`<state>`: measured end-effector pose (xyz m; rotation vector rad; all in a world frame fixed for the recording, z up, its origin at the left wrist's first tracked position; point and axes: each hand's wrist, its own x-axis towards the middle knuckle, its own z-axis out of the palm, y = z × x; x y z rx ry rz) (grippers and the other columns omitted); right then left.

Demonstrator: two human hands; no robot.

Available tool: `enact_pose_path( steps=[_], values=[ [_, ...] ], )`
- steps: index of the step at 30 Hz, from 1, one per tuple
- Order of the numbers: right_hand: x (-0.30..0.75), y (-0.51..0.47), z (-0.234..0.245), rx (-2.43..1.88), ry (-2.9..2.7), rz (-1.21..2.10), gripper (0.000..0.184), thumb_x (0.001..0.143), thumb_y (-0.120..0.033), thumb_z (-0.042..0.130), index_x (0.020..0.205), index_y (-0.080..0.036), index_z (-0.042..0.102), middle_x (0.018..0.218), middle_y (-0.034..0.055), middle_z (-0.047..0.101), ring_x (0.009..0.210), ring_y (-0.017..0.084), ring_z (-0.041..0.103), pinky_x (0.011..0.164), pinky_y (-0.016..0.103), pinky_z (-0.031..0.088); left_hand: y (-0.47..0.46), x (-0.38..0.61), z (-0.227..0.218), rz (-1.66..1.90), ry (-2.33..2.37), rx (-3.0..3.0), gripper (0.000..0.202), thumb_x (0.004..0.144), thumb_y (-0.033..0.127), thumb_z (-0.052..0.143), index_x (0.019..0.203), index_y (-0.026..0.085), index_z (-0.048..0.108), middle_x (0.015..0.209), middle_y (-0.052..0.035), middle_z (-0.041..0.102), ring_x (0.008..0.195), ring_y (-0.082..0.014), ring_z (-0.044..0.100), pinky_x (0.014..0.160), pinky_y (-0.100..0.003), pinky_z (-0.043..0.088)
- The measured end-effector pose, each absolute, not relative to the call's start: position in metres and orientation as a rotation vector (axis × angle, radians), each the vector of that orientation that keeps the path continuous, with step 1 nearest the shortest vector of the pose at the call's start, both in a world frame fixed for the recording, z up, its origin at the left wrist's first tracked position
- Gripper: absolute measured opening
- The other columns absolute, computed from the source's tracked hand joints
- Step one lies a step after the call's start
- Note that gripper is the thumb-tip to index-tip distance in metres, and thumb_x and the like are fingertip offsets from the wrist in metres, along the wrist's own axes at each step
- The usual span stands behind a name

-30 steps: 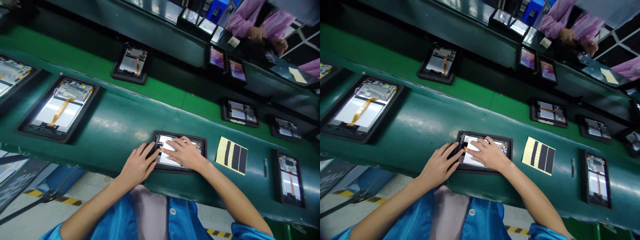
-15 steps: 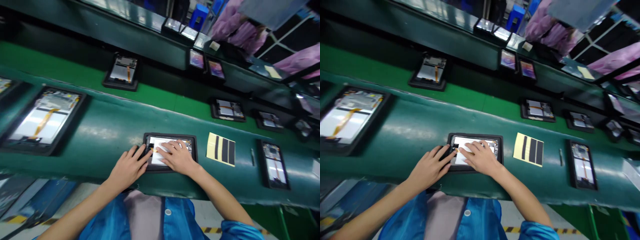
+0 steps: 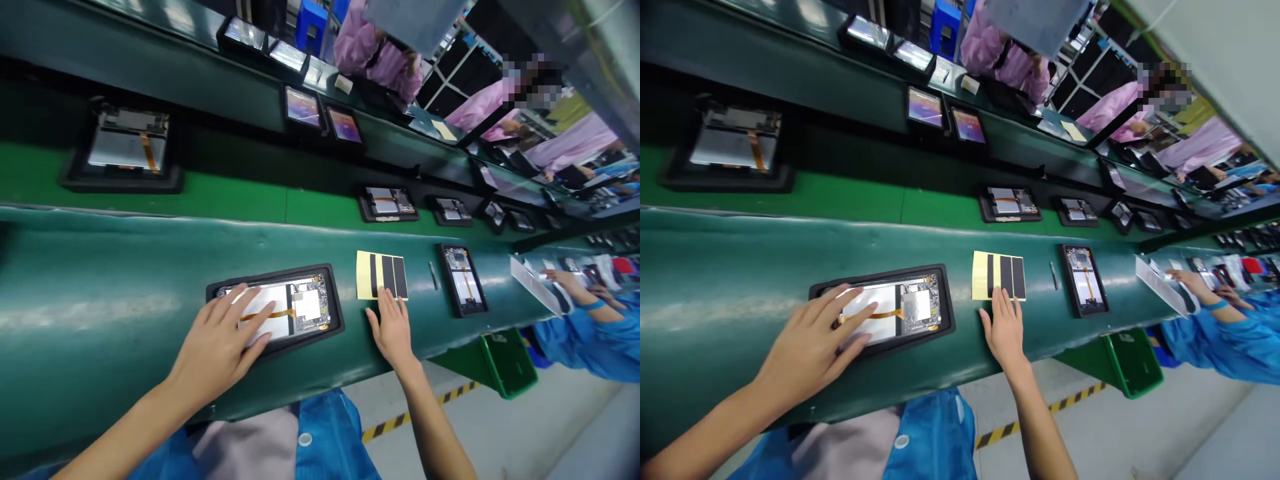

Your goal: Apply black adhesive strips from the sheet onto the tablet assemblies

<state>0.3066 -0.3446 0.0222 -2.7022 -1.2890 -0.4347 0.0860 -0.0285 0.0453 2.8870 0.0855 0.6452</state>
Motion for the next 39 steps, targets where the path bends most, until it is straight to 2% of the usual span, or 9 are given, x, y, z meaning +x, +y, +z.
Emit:
enact_pose_path(
  steps=[2, 4, 7, 9, 14, 23, 28, 35, 39],
  values=[
    [0.302, -0.351, 0.023, -2.684, -1.308, -0.350, 0.055, 0.109, -0.035, 0.044, 0.159, -0.013, 0.036, 0.140, 0.0209, 0.066, 0.132, 0.033, 0.062, 0.114, 0.057, 0.038, -0.043, 0.116, 0.051, 0.632, -0.076, 2.845, 0.037, 0.100, 0.031, 0.054, 0.134, 0.023, 0.066, 0.141, -0.0153, 0.062, 0.139, -0.0380, 0.051, 0.106, -0.053, 0.047],
    [0.303, -0.352, 0.028, -2.652, -1.246, -0.312, 0.047, 0.109, -0.035, 0.045, 0.152, -0.016, 0.048, 0.137, 0.0181, 0.068, 0.127, 0.031, 0.064, 0.112, 0.055, 0.041, -0.061, 0.149, 0.054, 0.566, -0.209, 2.813, 0.036, 0.101, 0.034, 0.054, 0.132, 0.022, 0.067, 0.143, -0.0142, 0.062, 0.140, -0.0369, 0.051, 0.113, -0.054, 0.043],
    [0.322, -0.341, 0.037, -2.556, -1.098, -0.244, 0.032, 0.107, -0.035, 0.048, 0.127, -0.018, 0.067, 0.124, 0.0142, 0.074, 0.115, 0.028, 0.069, 0.099, 0.045, 0.050, -0.088, 0.201, 0.055, 0.424, -0.373, 2.803, 0.039, 0.100, 0.041, 0.057, 0.132, 0.021, 0.067, 0.147, -0.0132, 0.060, 0.143, -0.0358, 0.049, 0.116, -0.053, 0.040],
    [0.344, -0.329, 0.038, -2.494, -1.058, -0.176, 0.030, 0.107, -0.035, 0.048, 0.114, -0.019, 0.072, 0.113, 0.0117, 0.076, 0.105, 0.025, 0.071, 0.091, 0.039, 0.053, -0.103, 0.233, 0.050, 0.275, -0.427, 2.833, 0.043, 0.100, 0.046, 0.057, 0.135, 0.021, 0.065, 0.150, -0.0135, 0.058, 0.146, -0.0349, 0.046, 0.119, -0.053, 0.037],
    [0.395, -0.297, 0.028, -2.474, -1.078, -0.120, 0.031, 0.106, -0.035, 0.047, 0.108, -0.021, 0.075, 0.107, 0.0090, 0.075, 0.093, 0.020, 0.071, 0.085, 0.032, 0.056, -0.120, 0.282, 0.029, 0.201, -0.356, 2.863, 0.056, 0.100, 0.052, 0.054, 0.142, 0.014, 0.061, 0.157, -0.0195, 0.051, 0.149, -0.0377, 0.042, 0.119, -0.056, 0.033],
    [0.414, -0.285, 0.021, -2.531, -1.153, -0.049, 0.030, 0.105, -0.030, 0.049, 0.111, -0.025, 0.077, 0.109, 0.0082, 0.073, 0.099, 0.022, 0.069, 0.088, 0.033, 0.054, -0.121, 0.283, 0.015, 0.111, -0.312, 2.856, 0.060, 0.103, 0.055, 0.045, 0.146, 0.016, 0.057, 0.163, -0.0176, 0.044, 0.154, -0.0357, 0.036, 0.125, -0.055, 0.024],
    [0.421, -0.283, 0.028, -2.555, -1.204, -0.002, 0.024, 0.102, -0.027, 0.054, 0.102, -0.025, 0.077, 0.104, 0.0076, 0.074, 0.100, 0.024, 0.067, 0.092, 0.036, 0.051, -0.121, 0.285, 0.017, 0.084, -0.298, 2.855, 0.059, 0.103, 0.055, 0.045, 0.147, 0.018, 0.057, 0.163, -0.0162, 0.044, 0.154, -0.0352, 0.035, 0.125, -0.056, 0.022],
    [0.427, -0.278, 0.034, -2.584, -1.197, 0.072, 0.021, 0.102, -0.027, 0.054, 0.094, -0.023, 0.073, 0.094, 0.0050, 0.072, 0.080, 0.019, 0.066, 0.078, 0.031, 0.051, -0.122, 0.286, 0.017, 0.078, -0.287, 2.846, 0.058, 0.103, 0.055, 0.045, 0.147, 0.018, 0.057, 0.163, -0.0155, 0.044, 0.154, -0.0351, 0.034, 0.126, -0.056, 0.021],
    [0.428, -0.274, 0.033, -2.641, -1.160, 0.078, 0.026, 0.104, -0.031, 0.050, 0.091, -0.022, 0.071, 0.092, 0.0053, 0.070, 0.079, 0.019, 0.065, 0.075, 0.030, 0.049, -0.122, 0.286, 0.018, 0.073, -0.287, 2.844, 0.059, 0.103, 0.055, 0.045, 0.147, 0.018, 0.057, 0.163, -0.0155, 0.044, 0.154, -0.0352, 0.034, 0.126, -0.056, 0.021]
  ],
)
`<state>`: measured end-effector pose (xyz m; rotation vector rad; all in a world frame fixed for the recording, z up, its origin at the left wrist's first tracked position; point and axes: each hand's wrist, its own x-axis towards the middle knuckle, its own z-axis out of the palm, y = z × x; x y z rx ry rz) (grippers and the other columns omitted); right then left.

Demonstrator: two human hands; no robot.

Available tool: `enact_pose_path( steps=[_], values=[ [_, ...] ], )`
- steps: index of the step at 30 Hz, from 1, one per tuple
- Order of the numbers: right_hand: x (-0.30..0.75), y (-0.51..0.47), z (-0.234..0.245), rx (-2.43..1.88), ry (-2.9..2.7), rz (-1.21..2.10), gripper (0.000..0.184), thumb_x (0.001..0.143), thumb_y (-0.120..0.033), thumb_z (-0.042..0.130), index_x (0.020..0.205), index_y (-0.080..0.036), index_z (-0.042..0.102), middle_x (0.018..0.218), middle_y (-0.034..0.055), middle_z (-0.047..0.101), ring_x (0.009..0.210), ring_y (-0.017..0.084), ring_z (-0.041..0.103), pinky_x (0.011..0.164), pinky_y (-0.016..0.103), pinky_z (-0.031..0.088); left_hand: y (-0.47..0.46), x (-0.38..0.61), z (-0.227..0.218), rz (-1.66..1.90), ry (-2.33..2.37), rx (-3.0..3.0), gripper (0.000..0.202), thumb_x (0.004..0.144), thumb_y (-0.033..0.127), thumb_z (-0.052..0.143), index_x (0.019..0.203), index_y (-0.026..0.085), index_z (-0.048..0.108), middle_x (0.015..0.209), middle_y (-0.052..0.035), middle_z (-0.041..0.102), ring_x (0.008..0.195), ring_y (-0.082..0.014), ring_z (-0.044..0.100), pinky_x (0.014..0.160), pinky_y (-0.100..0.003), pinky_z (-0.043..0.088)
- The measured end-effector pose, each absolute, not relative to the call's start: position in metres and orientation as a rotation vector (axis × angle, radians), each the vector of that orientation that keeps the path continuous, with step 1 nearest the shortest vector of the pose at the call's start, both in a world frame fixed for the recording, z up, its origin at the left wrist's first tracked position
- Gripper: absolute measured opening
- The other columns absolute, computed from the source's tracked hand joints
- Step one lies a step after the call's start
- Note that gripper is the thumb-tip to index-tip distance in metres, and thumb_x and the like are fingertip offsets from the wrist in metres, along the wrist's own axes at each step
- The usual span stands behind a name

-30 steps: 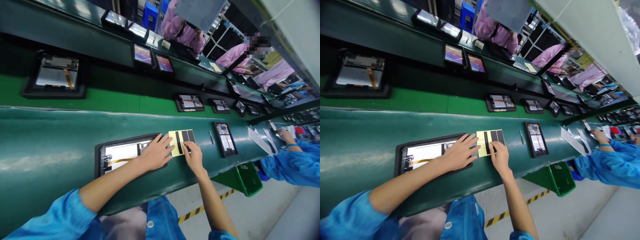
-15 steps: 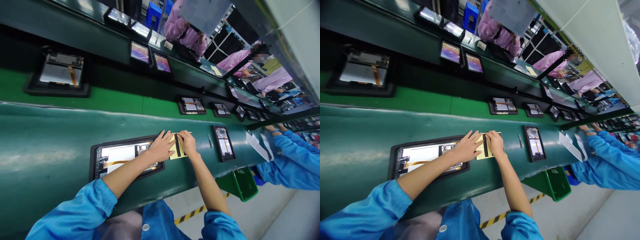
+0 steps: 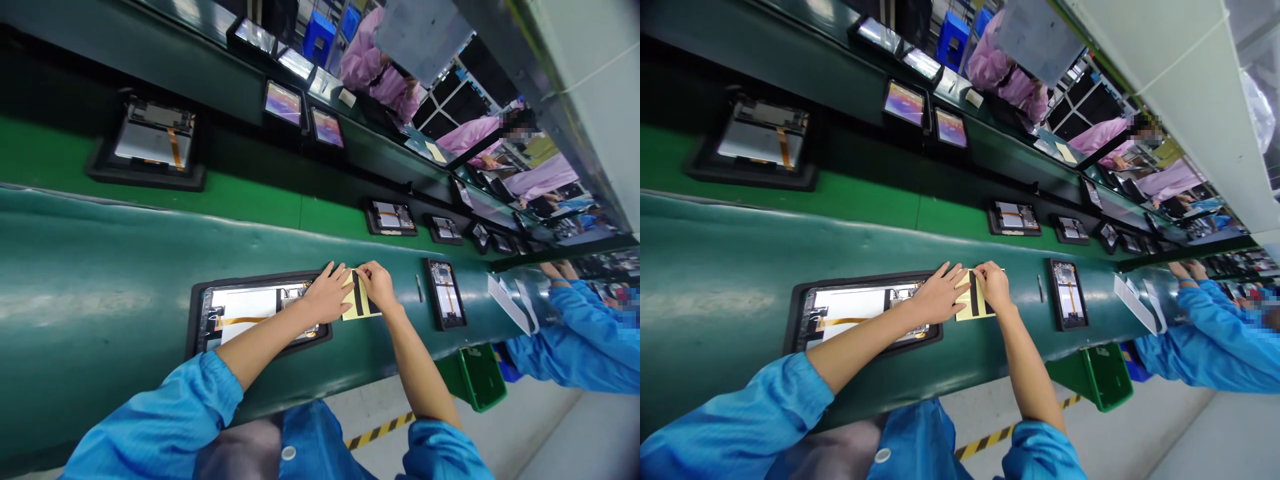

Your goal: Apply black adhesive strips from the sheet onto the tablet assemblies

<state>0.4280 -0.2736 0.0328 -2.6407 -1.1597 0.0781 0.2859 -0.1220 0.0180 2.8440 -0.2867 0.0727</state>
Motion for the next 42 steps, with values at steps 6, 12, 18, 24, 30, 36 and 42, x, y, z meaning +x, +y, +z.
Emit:
enact_pose_path(
  steps=[6, 12, 18, 24, 30, 36, 42],
  values=[
    [0.421, -0.268, 0.034, -2.748, -1.141, 0.054, 0.024, 0.104, -0.029, 0.048, 0.092, -0.022, 0.067, 0.096, 0.0069, 0.069, 0.093, 0.023, 0.064, 0.080, 0.031, 0.045, -0.124, 0.287, 0.018, 0.066, -0.272, 2.837, 0.063, 0.101, 0.057, 0.045, 0.149, 0.018, 0.055, 0.163, -0.0155, 0.044, 0.155, -0.0356, 0.032, 0.126, -0.059, 0.021],
    [0.405, -0.260, 0.045, -2.785, -1.157, 0.027, 0.025, 0.106, -0.030, 0.046, 0.094, -0.022, 0.067, 0.095, 0.0073, 0.070, 0.089, 0.023, 0.064, 0.081, 0.033, 0.042, -0.128, 0.289, 0.016, 0.073, -0.234, 2.821, 0.063, 0.100, 0.058, 0.046, 0.148, 0.019, 0.056, 0.162, -0.0146, 0.046, 0.155, -0.0346, 0.032, 0.127, -0.059, 0.017],
    [0.400, -0.256, 0.076, -2.744, -1.153, -0.049, 0.031, 0.107, -0.037, 0.042, 0.099, -0.022, 0.067, 0.101, 0.0081, 0.071, 0.095, 0.024, 0.065, 0.087, 0.035, 0.041, -0.128, 0.288, 0.015, 0.101, -0.218, 2.801, 0.064, 0.097, 0.060, 0.050, 0.148, 0.023, 0.057, 0.161, -0.0121, 0.048, 0.154, -0.0341, 0.032, 0.128, -0.058, 0.014],
    [0.414, -0.263, 0.082, -2.766, -1.103, -0.017, 0.030, 0.104, -0.040, 0.048, 0.093, -0.023, 0.071, 0.096, 0.0059, 0.073, 0.085, 0.022, 0.067, 0.079, 0.033, 0.044, -0.129, 0.289, 0.012, 0.130, -0.216, 2.784, 0.061, 0.096, 0.059, 0.051, 0.146, 0.024, 0.059, 0.161, -0.0112, 0.048, 0.154, -0.0340, 0.032, 0.128, -0.058, 0.013],
    [0.420, -0.267, 0.062, -2.793, -1.101, 0.064, 0.024, 0.100, -0.032, 0.054, 0.092, -0.025, 0.075, 0.097, 0.0035, 0.075, 0.080, 0.020, 0.067, 0.074, 0.031, 0.044, -0.130, 0.289, 0.011, 0.155, -0.210, 2.780, 0.059, 0.096, 0.058, 0.052, 0.144, 0.025, 0.061, 0.160, -0.0102, 0.050, 0.154, -0.0336, 0.033, 0.128, -0.058, 0.015],
    [0.419, -0.266, 0.055, -2.765, -1.166, 0.082, 0.021, 0.100, -0.031, 0.057, 0.095, -0.024, 0.076, 0.100, 0.0047, 0.076, 0.085, 0.020, 0.066, 0.079, 0.032, 0.044, -0.130, 0.289, 0.012, 0.156, -0.213, 2.787, 0.062, 0.095, 0.059, 0.053, 0.144, 0.022, 0.060, 0.159, -0.0123, 0.050, 0.153, -0.0343, 0.035, 0.128, -0.058, 0.016],
    [0.422, -0.267, 0.048, -2.785, -1.153, 0.079, 0.023, 0.102, -0.032, 0.054, 0.093, -0.023, 0.073, 0.096, 0.0046, 0.074, 0.084, 0.020, 0.065, 0.078, 0.031, 0.043, -0.129, 0.288, 0.014, 0.149, -0.223, 2.790, 0.061, 0.096, 0.057, 0.053, 0.145, 0.020, 0.059, 0.160, -0.0139, 0.049, 0.153, -0.0348, 0.035, 0.127, -0.059, 0.017]
  ],
)
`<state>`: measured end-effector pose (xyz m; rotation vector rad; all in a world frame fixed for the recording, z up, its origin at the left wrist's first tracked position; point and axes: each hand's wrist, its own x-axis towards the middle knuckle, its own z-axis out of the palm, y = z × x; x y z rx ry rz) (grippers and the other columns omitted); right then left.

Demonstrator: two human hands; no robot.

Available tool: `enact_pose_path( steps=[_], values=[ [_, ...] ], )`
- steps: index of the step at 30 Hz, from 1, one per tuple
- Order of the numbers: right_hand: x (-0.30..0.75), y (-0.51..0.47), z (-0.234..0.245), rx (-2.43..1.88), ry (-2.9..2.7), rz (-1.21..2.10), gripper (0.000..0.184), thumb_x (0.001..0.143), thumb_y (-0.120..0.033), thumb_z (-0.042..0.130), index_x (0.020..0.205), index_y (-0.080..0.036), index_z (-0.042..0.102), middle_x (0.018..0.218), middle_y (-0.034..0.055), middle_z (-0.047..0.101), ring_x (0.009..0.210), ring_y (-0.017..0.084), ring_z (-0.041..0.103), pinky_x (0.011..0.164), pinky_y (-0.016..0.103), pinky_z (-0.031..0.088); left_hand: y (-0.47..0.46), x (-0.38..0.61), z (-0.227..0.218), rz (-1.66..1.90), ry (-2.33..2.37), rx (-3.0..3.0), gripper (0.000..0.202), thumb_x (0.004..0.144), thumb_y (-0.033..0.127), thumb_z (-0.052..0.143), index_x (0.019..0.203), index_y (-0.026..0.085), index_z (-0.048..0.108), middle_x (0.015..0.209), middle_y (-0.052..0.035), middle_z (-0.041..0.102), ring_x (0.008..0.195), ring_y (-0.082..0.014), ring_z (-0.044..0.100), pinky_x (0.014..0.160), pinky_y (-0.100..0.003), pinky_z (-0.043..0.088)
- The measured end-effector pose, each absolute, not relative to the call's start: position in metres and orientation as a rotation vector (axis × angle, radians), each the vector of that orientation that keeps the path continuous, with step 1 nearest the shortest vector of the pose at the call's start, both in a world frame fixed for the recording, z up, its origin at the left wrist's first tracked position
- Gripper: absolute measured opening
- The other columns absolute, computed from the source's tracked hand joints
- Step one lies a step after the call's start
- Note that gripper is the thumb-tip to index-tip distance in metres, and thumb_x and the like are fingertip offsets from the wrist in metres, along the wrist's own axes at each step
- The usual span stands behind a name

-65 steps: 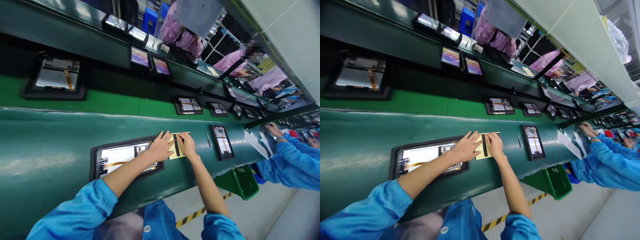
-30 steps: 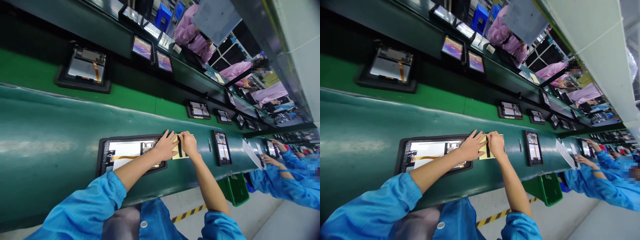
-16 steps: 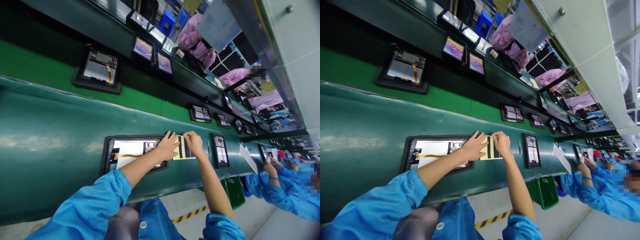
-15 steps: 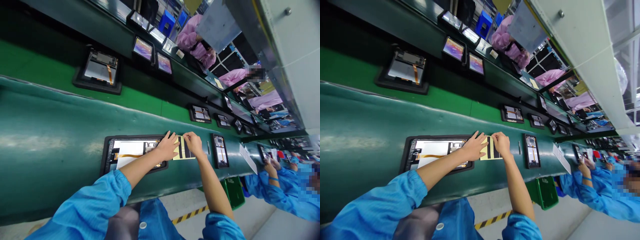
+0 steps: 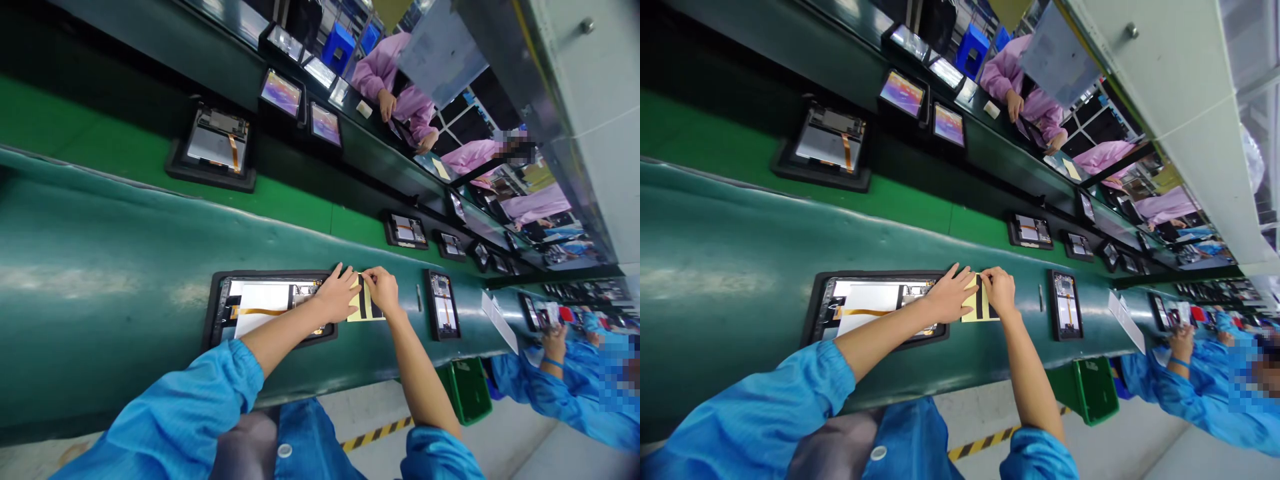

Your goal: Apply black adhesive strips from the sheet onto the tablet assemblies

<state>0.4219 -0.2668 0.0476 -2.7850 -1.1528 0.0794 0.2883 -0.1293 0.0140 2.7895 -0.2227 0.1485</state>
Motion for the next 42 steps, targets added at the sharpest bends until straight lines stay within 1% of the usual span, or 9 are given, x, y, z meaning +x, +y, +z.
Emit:
enact_pose_path(
  steps=[8, 15, 19, 23, 26, 28, 30, 36, 42],
  values=[
    [0.413, -0.259, 0.051, -2.821, -1.211, 0.056, 0.027, 0.104, -0.030, 0.047, 0.089, -0.021, 0.068, 0.093, 0.0079, 0.071, 0.092, 0.024, 0.063, 0.082, 0.034, 0.039, -0.130, 0.288, 0.013, 0.167, -0.211, 2.773, 0.059, 0.096, 0.055, 0.054, 0.142, 0.020, 0.061, 0.159, -0.0136, 0.050, 0.153, -0.0349, 0.034, 0.127, -0.059, 0.016],
    [0.397, -0.252, 0.083, -2.727, -1.216, -0.048, 0.028, 0.105, -0.034, 0.043, 0.094, -0.022, 0.066, 0.096, 0.0092, 0.070, 0.093, 0.025, 0.063, 0.086, 0.037, 0.039, -0.131, 0.290, 0.007, 0.186, -0.196, 2.738, 0.058, 0.094, 0.055, 0.056, 0.144, 0.026, 0.061, 0.158, -0.0100, 0.051, 0.154, -0.0351, 0.032, 0.128, -0.059, 0.013],
    [0.391, -0.247, 0.104, -2.640, -1.186, -0.102, 0.032, 0.106, -0.039, 0.040, 0.093, -0.022, 0.063, 0.092, 0.0076, 0.068, 0.087, 0.023, 0.063, 0.083, 0.036, 0.042, -0.129, 0.288, 0.013, 0.237, -0.202, 2.706, 0.056, 0.094, 0.053, 0.058, 0.142, 0.025, 0.063, 0.157, -0.0105, 0.053, 0.151, -0.0349, 0.038, 0.127, -0.058, 0.017],
    [0.374, -0.239, 0.119, -2.539, -1.210, -0.097, 0.033, 0.106, -0.042, 0.039, 0.090, -0.023, 0.061, 0.090, 0.0070, 0.067, 0.086, 0.023, 0.063, 0.082, 0.035, 0.046, -0.118, 0.279, 0.029, 0.353, -0.178, 2.644, 0.048, 0.098, 0.041, 0.057, 0.140, 0.018, 0.062, 0.156, -0.0136, 0.053, 0.150, -0.0306, 0.042, 0.127, -0.051, 0.026],
    [0.353, -0.230, 0.123, -2.398, -1.228, -0.050, 0.031, 0.106, -0.043, 0.041, 0.089, -0.024, 0.060, 0.093, 0.0071, 0.066, 0.091, 0.024, 0.063, 0.085, 0.037, 0.047, -0.094, 0.260, 0.041, 0.437, -0.119, 2.603, 0.036, 0.099, 0.028, 0.055, 0.129, 0.017, 0.069, 0.153, -0.0142, 0.055, 0.149, -0.0276, 0.043, 0.128, -0.049, 0.026],
    [0.335, -0.221, 0.123, -2.297, -1.240, 0.033, 0.029, 0.105, -0.043, 0.044, 0.088, -0.025, 0.058, 0.094, 0.0068, 0.065, 0.092, 0.024, 0.062, 0.087, 0.038, 0.048, -0.067, 0.238, 0.045, 0.477, -0.045, 2.591, 0.030, 0.098, 0.022, 0.053, 0.122, 0.017, 0.072, 0.150, -0.0138, 0.057, 0.149, -0.0278, 0.043, 0.129, -0.051, 0.027],
    [0.313, -0.212, 0.119, -2.214, -1.274, 0.169, 0.027, 0.105, -0.041, 0.045, 0.087, -0.026, 0.057, 0.096, 0.0065, 0.065, 0.094, 0.024, 0.062, 0.088, 0.038, 0.048, -0.035, 0.210, 0.045, 0.518, 0.070, 2.576, 0.033, 0.100, 0.020, 0.049, 0.123, 0.017, 0.071, 0.151, -0.0144, 0.055, 0.149, -0.0294, 0.043, 0.128, -0.055, 0.029],
    [0.237, -0.183, 0.091, -2.000, -1.533, 0.599, 0.017, 0.106, -0.030, 0.048, 0.094, -0.026, 0.060, 0.103, 0.0055, 0.066, 0.099, 0.023, 0.063, 0.089, 0.038, 0.049, 0.030, 0.107, 0.031, 0.743, 0.503, 2.379, 0.033, 0.104, 0.028, 0.045, 0.124, 0.020, 0.070, 0.142, -0.0111, 0.062, 0.138, -0.0272, 0.054, 0.122, -0.057, 0.041],
    [0.198, -0.153, 0.060, -2.030, -1.574, 0.558, 0.012, 0.103, -0.024, 0.052, 0.098, -0.025, 0.064, 0.113, 0.0088, 0.064, 0.104, 0.027, 0.058, 0.090, 0.042, 0.046, 0.008, 0.039, 0.013, 0.791, 0.619, 2.374, 0.028, 0.102, 0.023, 0.050, 0.123, 0.020, 0.068, 0.144, -0.0107, 0.061, 0.143, -0.0259, 0.051, 0.125, -0.056, 0.039]
  ],
)
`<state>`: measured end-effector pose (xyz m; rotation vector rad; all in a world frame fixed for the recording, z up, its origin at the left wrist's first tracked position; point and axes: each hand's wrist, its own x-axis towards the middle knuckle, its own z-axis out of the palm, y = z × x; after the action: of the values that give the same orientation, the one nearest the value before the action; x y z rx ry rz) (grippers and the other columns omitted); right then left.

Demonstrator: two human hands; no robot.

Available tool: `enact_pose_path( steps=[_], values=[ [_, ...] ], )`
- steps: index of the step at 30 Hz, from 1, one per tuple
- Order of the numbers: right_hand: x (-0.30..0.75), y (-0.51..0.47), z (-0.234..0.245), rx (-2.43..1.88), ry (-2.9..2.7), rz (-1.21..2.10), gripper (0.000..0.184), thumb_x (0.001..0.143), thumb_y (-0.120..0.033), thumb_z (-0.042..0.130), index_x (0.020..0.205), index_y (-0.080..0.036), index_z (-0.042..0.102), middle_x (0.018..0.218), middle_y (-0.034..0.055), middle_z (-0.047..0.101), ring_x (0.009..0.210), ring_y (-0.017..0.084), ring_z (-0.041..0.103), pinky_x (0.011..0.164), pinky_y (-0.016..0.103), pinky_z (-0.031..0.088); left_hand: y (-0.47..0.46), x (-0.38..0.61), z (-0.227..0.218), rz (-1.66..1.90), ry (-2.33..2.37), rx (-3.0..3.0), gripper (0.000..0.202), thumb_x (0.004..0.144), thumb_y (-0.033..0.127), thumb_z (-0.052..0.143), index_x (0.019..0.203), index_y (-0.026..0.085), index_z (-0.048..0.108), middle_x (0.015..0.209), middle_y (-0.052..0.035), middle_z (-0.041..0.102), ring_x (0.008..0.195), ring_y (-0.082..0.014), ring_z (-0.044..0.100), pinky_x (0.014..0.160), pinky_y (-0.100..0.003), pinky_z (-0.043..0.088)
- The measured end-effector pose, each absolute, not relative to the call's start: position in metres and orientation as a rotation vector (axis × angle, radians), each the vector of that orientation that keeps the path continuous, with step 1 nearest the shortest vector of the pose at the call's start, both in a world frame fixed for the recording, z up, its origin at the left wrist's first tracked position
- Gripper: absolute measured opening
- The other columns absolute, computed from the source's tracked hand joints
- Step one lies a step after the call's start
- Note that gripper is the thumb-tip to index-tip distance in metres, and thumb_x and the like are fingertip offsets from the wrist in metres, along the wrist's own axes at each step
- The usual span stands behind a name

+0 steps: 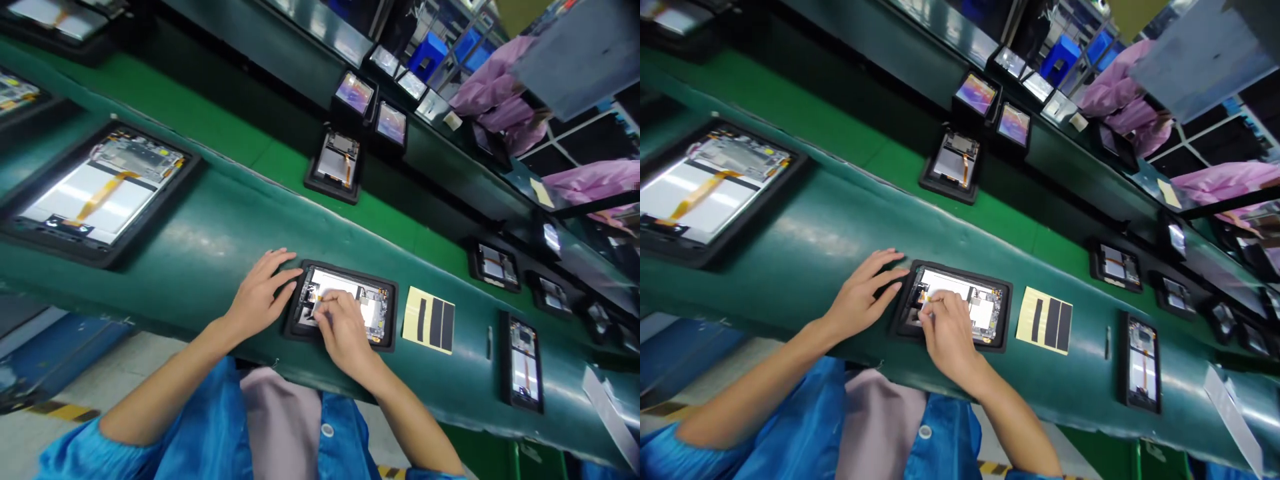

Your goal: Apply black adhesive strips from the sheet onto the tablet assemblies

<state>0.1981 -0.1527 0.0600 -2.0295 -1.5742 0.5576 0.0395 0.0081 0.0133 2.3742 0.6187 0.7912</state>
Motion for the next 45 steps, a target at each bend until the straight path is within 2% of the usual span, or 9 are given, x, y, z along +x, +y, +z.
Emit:
enact_pose_path(
  steps=[4, 8, 12, 23, 33, 39, 43, 45],
  values=[
    [0.199, -0.138, 0.051, -2.117, -1.524, 0.514, 0.016, 0.104, -0.026, 0.052, 0.097, -0.024, 0.066, 0.112, 0.0089, 0.064, 0.104, 0.026, 0.057, 0.089, 0.042, 0.043, -0.011, 0.019, 0.010, 0.760, 0.621, 2.414, 0.028, 0.101, 0.021, 0.051, 0.124, 0.023, 0.067, 0.147, -0.0100, 0.058, 0.149, -0.0263, 0.044, 0.126, -0.057, 0.036],
    [0.203, -0.133, 0.049, -2.133, -1.484, 0.449, 0.019, 0.104, -0.027, 0.050, 0.093, -0.024, 0.065, 0.107, 0.0081, 0.063, 0.101, 0.025, 0.057, 0.088, 0.040, 0.043, -0.022, 0.012, 0.011, 0.750, 0.526, 2.470, 0.028, 0.100, 0.019, 0.052, 0.124, 0.021, 0.067, 0.150, -0.0135, 0.055, 0.153, -0.0290, 0.038, 0.126, -0.060, 0.034],
    [0.203, -0.131, 0.049, -2.136, -1.469, 0.413, 0.019, 0.104, -0.025, 0.049, 0.094, -0.022, 0.065, 0.107, 0.0074, 0.062, 0.101, 0.024, 0.057, 0.091, 0.040, 0.043, -0.026, 0.013, 0.013, 0.718, 0.447, 2.539, 0.028, 0.099, 0.021, 0.054, 0.123, 0.021, 0.069, 0.152, -0.0132, 0.054, 0.155, -0.0312, 0.035, 0.126, -0.060, 0.033],
    [0.202, -0.128, 0.047, -2.172, -1.454, 0.385, 0.018, 0.103, -0.023, 0.051, 0.092, -0.021, 0.065, 0.107, 0.0076, 0.062, 0.102, 0.024, 0.057, 0.091, 0.038, 0.044, -0.026, 0.024, 0.012, 0.506, 0.392, 2.700, 0.050, 0.098, 0.044, 0.062, 0.143, 0.025, 0.061, 0.166, -0.0127, 0.040, 0.157, -0.0374, 0.028, 0.126, -0.062, 0.029],
    [0.200, -0.127, 0.044, -2.161, -1.431, 0.339, 0.021, 0.105, -0.025, 0.045, 0.093, -0.020, 0.062, 0.105, 0.0092, 0.061, 0.100, 0.024, 0.056, 0.091, 0.042, 0.043, -0.021, 0.026, 0.011, 0.404, 0.413, 2.663, 0.049, 0.100, 0.044, 0.058, 0.147, 0.029, 0.058, 0.169, -0.0092, 0.036, 0.159, -0.0381, 0.024, 0.126, -0.063, 0.028],
    [0.217, -0.139, 0.055, -1.983, -1.249, 0.194, 0.017, 0.106, -0.026, 0.047, 0.093, -0.022, 0.057, 0.101, 0.0058, 0.058, 0.097, 0.021, 0.058, 0.088, 0.037, 0.049, -0.023, 0.027, 0.011, 0.382, 0.432, 2.691, 0.048, 0.100, 0.041, 0.056, 0.147, 0.031, 0.057, 0.169, -0.0070, 0.035, 0.158, -0.0394, 0.024, 0.124, -0.066, 0.030],
    [0.226, -0.176, 0.062, -1.906, -1.438, 0.118, 0.007, 0.103, -0.023, 0.053, 0.107, -0.023, 0.059, 0.101, 0.0060, 0.066, 0.095, 0.021, 0.063, 0.085, 0.036, 0.051, -0.018, 0.029, 0.012, 0.489, 0.535, 2.662, 0.050, 0.104, 0.037, 0.047, 0.152, 0.023, 0.052, 0.168, -0.0127, 0.036, 0.158, -0.0378, 0.025, 0.124, -0.064, 0.031],
    [0.228, -0.198, 0.062, -1.880, -1.623, 0.138, 0.015, 0.102, -0.026, 0.058, 0.116, -0.022, 0.059, 0.103, 0.0077, 0.070, 0.094, 0.022, 0.066, 0.082, 0.036, 0.053, -0.009, 0.031, 0.014, 0.603, 0.627, 2.620, 0.049, 0.105, 0.036, 0.044, 0.149, 0.018, 0.054, 0.163, -0.0165, 0.042, 0.156, -0.0359, 0.030, 0.124, -0.060, 0.033]
  ],
)
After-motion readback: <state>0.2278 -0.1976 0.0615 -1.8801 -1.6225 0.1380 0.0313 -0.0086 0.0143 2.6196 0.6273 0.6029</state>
